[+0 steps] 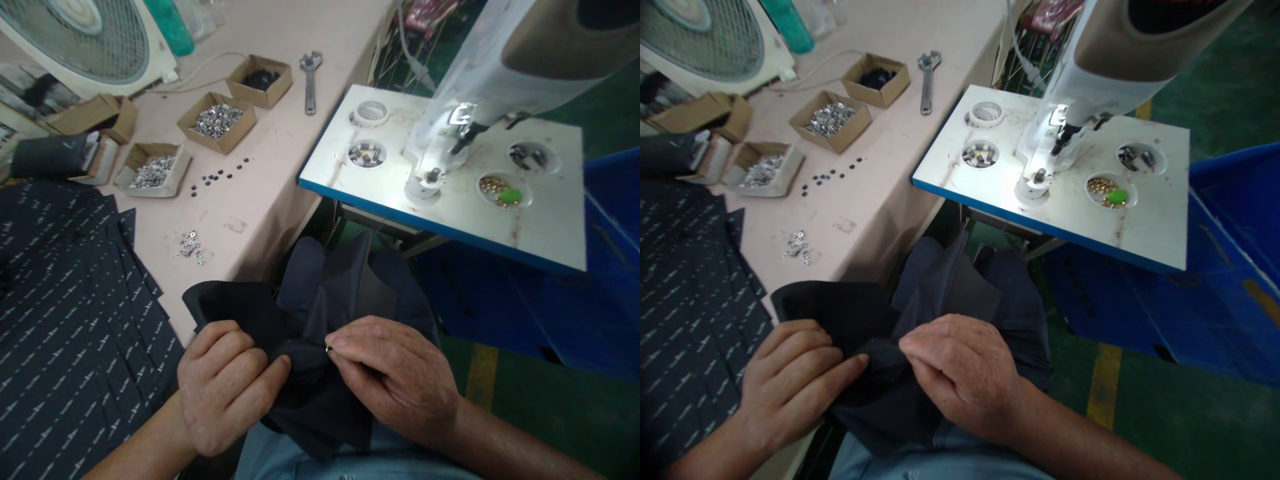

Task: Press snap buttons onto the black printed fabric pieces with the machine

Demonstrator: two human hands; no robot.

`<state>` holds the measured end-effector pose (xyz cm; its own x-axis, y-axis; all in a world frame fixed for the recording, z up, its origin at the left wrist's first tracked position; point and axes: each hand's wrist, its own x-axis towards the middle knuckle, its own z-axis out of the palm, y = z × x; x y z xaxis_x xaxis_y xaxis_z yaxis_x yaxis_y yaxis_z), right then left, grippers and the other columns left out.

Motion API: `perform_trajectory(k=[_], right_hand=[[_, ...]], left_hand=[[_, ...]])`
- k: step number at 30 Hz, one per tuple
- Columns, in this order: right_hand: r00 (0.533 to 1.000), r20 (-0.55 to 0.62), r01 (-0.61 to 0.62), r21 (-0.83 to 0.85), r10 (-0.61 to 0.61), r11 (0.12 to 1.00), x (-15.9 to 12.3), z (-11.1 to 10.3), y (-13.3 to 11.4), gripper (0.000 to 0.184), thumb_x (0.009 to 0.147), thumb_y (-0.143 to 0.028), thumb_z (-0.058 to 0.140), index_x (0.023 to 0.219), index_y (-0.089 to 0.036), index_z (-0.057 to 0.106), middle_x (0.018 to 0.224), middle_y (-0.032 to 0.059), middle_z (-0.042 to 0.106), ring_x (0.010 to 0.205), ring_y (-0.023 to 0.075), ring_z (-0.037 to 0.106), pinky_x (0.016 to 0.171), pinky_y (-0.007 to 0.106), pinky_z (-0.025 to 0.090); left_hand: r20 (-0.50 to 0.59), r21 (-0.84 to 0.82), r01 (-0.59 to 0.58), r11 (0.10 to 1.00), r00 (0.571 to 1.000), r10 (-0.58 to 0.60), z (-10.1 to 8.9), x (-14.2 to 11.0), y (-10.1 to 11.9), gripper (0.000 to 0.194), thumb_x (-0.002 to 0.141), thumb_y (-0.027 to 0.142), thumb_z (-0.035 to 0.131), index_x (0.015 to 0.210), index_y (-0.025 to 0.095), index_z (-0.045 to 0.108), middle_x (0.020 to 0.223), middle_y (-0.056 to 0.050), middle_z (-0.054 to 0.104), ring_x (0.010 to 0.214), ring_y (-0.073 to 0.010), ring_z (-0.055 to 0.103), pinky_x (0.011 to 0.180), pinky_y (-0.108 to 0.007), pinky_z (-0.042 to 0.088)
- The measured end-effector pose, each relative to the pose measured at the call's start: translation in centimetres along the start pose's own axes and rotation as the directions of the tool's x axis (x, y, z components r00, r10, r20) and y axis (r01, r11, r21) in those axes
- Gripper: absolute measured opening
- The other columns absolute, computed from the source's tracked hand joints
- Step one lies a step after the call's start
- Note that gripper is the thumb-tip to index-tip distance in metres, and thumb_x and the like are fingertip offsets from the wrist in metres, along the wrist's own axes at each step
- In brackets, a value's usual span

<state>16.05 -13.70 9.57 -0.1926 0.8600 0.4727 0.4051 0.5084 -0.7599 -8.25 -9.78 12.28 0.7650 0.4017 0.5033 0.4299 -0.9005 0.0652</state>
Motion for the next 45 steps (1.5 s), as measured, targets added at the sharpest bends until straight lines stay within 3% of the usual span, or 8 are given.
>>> perform_trajectory(k=[5,9,12,20,38,45], right_hand=[[0.999,-0.022,0.033,0.002,-0.033,0.999,-0.2,0.0,-0.1,0.031,0.084,-0.004,0.069,0.108,-0.023,0.066,0.096,0.0015,0.079,0.088,0.0151,0.075,0.084,0.029,0.064],[0.997,-0.035,0.068,0.013,-0.068,0.998,-0.4,-0.1,-0.1,0.032,0.083,-0.003,0.07,0.109,-0.021,0.065,0.099,0.0017,0.079,0.089,0.014,0.075,0.087,0.027,0.063],[0.998,-0.015,0.064,-0.003,-0.064,0.998,-0.3,-0.3,-0.1,0.03,0.084,-0.005,0.069,0.109,-0.023,0.065,0.099,0.0008,0.079,0.089,0.0135,0.075,0.087,0.026,0.062],[0.994,0.054,-0.091,0.02,0.09,0.996,1.1,0.5,0.1,0.02,0.091,-0.013,0.064,0.108,-0.024,0.065,0.096,-0.0007,0.078,0.083,0.0109,0.074,0.078,0.019,0.059],[0.983,0.18,-0.01,-0.086,0.025,0.996,0.7,1.6,1.1,0.029,0.098,-0.019,0.057,0.127,-0.022,0.058,0.107,0.0009,0.078,0.09,0.011,0.074,0.078,0.019,0.056],[0.943,0.331,0.051,-0.104,-0.013,0.993,0.5,1.6,1.6,0.035,0.103,-0.02,0.048,0.138,-0.02,0.05,0.111,0.0042,0.077,0.092,0.013,0.074,0.082,0.022,0.056]], left_hand=[[0.056,0.013,0.066,0.998,0.996,-0.066,0.6,-0.4,-0.9,0.021,0.09,0.009,0.059,0.108,0.011,0.07,0.071,-0.003,0.064,0.07,-0.0187,0.055,0.07,-0.037,0.045],[0.09,-0.017,0.123,0.992,0.989,-0.121,1.1,-0.6,-1.0,0.02,0.092,0.012,0.055,0.105,0.014,0.071,0.071,-0.004,0.062,0.07,-0.0194,0.054,0.069,-0.037,0.041],[0.073,-0.022,0.101,0.995,0.992,-0.099,0.9,-0.2,-0.9,0.018,0.093,0.011,0.054,0.101,0.012,0.07,0.068,-0.003,0.061,0.068,-0.0188,0.054,0.07,-0.037,0.043],[0.053,-0.013,0.008,1.0,0.999,-0.008,0.4,0.8,-0.4,0.014,0.092,0.007,0.058,0.098,0.011,0.07,0.066,-0.001,0.063,0.067,-0.0161,0.055,0.072,-0.036,0.047],[0.121,-0.247,0.157,0.956,0.984,-0.13,1.6,0.0,-0.4,0.02,0.094,0.013,0.053,0.106,0.008,0.068,0.069,-0.006,0.06,0.068,-0.0186,0.051,0.066,-0.036,0.038],[0.222,-0.268,0.241,0.933,0.958,-0.183,1.7,-0.6,-0.3,0.025,0.096,0.02,0.048,0.112,0.012,0.064,0.076,-0.007,0.057,0.072,-0.0208,0.048,0.065,-0.037,0.032]])
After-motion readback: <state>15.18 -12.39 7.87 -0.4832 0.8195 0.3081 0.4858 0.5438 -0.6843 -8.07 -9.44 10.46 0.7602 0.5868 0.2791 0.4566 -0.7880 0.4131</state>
